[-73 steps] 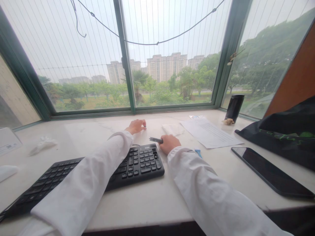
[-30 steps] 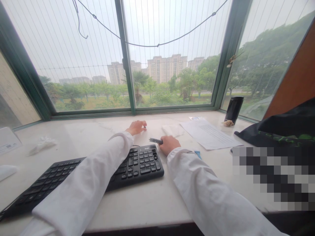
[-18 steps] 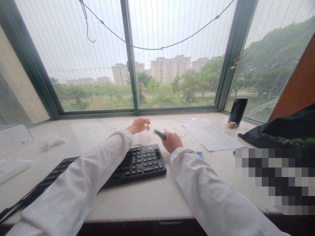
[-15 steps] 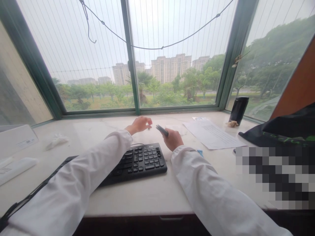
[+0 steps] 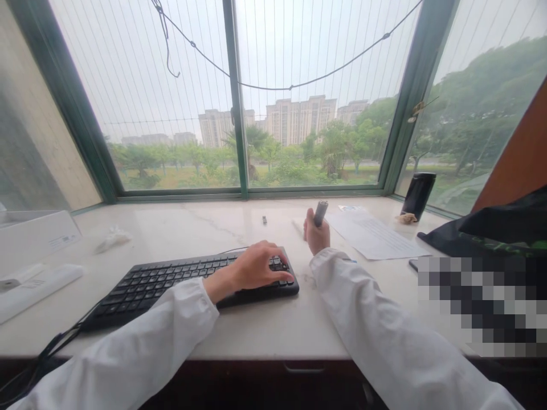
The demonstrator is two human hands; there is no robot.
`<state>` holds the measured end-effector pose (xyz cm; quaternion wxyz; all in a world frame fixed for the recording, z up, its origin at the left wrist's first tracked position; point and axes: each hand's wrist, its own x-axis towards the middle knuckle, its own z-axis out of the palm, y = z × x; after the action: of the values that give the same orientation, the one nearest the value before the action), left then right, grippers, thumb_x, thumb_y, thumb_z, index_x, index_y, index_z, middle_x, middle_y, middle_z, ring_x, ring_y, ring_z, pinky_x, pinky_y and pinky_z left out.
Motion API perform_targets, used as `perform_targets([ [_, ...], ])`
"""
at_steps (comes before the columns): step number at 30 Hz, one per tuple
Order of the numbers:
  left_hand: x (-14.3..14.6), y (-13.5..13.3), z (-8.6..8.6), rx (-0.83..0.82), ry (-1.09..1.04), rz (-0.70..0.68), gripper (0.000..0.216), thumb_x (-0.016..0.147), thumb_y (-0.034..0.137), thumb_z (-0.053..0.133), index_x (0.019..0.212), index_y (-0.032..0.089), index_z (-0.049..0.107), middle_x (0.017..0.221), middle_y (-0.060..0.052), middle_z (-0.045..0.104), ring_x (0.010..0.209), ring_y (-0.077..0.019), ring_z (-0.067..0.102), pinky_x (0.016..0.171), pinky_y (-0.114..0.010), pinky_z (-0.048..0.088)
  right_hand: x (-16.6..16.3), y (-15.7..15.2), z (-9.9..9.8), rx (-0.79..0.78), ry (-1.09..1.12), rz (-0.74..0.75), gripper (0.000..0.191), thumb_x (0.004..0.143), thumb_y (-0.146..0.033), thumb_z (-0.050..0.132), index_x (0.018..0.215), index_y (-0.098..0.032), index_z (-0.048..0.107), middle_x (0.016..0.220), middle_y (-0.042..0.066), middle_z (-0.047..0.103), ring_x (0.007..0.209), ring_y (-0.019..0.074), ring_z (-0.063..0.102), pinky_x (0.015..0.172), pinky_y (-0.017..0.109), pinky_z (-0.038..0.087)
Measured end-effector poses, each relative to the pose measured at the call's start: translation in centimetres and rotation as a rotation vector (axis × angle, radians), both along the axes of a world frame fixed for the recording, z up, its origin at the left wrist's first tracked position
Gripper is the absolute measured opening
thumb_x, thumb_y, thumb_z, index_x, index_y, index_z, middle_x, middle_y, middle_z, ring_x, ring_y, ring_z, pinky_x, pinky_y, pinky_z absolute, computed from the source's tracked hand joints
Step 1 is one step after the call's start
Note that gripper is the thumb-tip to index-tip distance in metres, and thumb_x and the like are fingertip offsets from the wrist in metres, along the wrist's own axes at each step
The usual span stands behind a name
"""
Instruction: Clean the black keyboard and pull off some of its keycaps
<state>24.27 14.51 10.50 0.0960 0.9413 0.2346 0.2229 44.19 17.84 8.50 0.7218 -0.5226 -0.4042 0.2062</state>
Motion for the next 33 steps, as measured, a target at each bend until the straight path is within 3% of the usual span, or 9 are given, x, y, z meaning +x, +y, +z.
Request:
perform_targets([
  [5,-0.6,-0.6,-1.6,0.046,-0.023,-0.007,0.048,0.072,0.063,0.067,0.100,0.025,0.072,0.109,-0.004,0.066,0.098,-0.0213,0.059,0.090,-0.034,0.043,-1.0,-0.8,1.0,0.132,0.260,0.216,0.056,0.074,-0.068,0.059,0.055,-0.022,0.035,0.042,-0.010,0.026,0.034,0.0043,0.019,0.034,0.022,0.015],
  [9,-0.4,-0.7,-2.5,0.044,-0.062,-0.007,0.038,0.078,0.057,0.064,0.097,0.026,0.073,0.101,-0.002,0.068,0.093,-0.0198,0.061,0.088,-0.033,0.044,-1.8,-1.6,1.4,0.186,0.270,0.279,0.055,0.077,-0.066,0.059,0.056,-0.021,0.035,0.042,-0.010,0.023,0.034,0.0040,0.019,0.034,0.021,0.015],
  [14,-0.2,-1.0,-2.8,0.022,-0.088,0.020,0.032,0.081,0.051,0.062,0.096,0.024,0.072,0.095,-0.003,0.069,0.092,-0.0203,0.060,0.086,-0.032,0.045,-2.8,-2.2,1.4,0.091,0.305,0.346,0.053,0.077,-0.063,0.061,0.057,-0.021,0.037,0.042,-0.009,0.027,0.035,0.0044,0.025,0.033,0.019,0.020],
  [20,-0.1,-1.1,-2.4,0.088,-0.045,0.040,0.031,0.080,0.049,0.062,0.092,0.023,0.072,0.088,-0.005,0.068,0.089,-0.0227,0.060,0.081,-0.035,0.046,-4.6,-3.2,1.3,-0.067,0.482,0.413,0.050,0.083,-0.055,0.060,0.058,-0.020,0.034,0.039,-0.012,0.021,0.033,0.0030,0.011,0.030,0.017,0.009],
  [27,-0.2,-0.9,-2.7,0.065,-0.063,0.037,0.029,0.079,0.051,0.062,0.090,0.026,0.072,0.093,-0.003,0.068,0.089,-0.0221,0.061,0.077,-0.034,0.048,-6.1,-4.3,1.1,-0.199,0.496,0.322,0.046,0.089,-0.040,0.054,0.054,-0.020,0.032,0.035,-0.010,0.022,0.030,0.0032,0.012,0.027,0.017,0.007],
  [33,-0.2,-1.0,-2.6,0.020,-0.072,0.047,0.029,0.079,0.050,0.063,0.092,0.026,0.073,0.096,-0.004,0.069,0.089,-0.0215,0.063,0.076,-0.031,0.048,-5.9,-4.1,0.7,-0.211,0.474,0.271,0.047,0.085,-0.041,0.059,0.054,-0.021,0.030,0.035,-0.011,0.022,0.029,0.0031,0.013,0.027,0.017,0.008],
])
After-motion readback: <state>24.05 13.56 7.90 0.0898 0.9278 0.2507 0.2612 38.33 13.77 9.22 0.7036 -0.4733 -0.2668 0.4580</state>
